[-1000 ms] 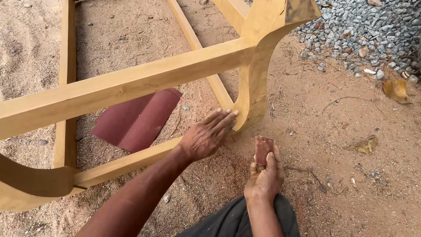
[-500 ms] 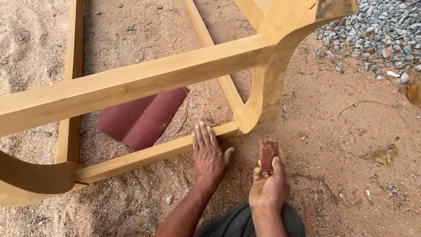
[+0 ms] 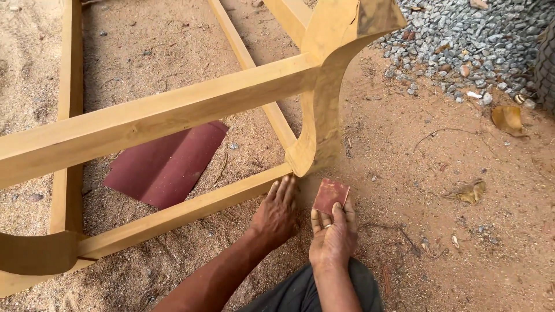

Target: The recorder uses sandpaper to sand the edges and corners of a wooden furniture frame.

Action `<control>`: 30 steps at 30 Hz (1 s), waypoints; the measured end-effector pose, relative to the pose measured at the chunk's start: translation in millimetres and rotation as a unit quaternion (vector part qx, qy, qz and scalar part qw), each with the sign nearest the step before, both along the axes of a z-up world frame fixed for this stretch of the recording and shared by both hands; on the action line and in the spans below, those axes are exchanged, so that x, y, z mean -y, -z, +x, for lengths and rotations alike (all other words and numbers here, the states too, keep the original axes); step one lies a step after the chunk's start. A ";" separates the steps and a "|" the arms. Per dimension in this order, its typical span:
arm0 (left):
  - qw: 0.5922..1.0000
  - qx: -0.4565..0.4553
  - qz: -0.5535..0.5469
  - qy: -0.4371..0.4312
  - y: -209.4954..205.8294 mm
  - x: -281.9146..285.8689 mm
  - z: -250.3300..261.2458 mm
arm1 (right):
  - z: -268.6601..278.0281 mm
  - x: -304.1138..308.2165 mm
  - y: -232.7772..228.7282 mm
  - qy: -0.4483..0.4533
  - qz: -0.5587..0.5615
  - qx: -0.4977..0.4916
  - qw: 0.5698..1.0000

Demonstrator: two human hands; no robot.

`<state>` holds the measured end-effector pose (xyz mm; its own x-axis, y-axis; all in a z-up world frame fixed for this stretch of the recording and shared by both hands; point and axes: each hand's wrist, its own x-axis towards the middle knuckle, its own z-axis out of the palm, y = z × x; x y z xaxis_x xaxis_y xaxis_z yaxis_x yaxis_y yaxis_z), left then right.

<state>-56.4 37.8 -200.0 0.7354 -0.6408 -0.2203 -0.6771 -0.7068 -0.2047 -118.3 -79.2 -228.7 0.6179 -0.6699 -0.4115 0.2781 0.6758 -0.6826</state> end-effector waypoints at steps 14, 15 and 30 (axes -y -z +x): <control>0.931 0.274 -0.233 -0.063 -93.7 -295.2 -60.9 | 10.2 83.1 -124.4 0.109 -0.102 0.068 0.986; 0.902 0.337 -0.254 -0.088 -88.5 -320.0 -66.2 | 14.8 93.0 -143.3 0.181 -0.161 0.083 0.967; 0.893 0.326 -0.302 -0.073 -101.3 -326.5 -92.2 | 93.7 92.2 -50.5 0.033 -0.562 -0.057 0.825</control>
<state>-148.6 364.3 -98.7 0.6667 -0.3844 0.6385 -0.4448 -0.8927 -0.0729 -24.6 -171.4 -178.2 0.5644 -0.6988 0.4393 0.1803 -0.4150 -0.8918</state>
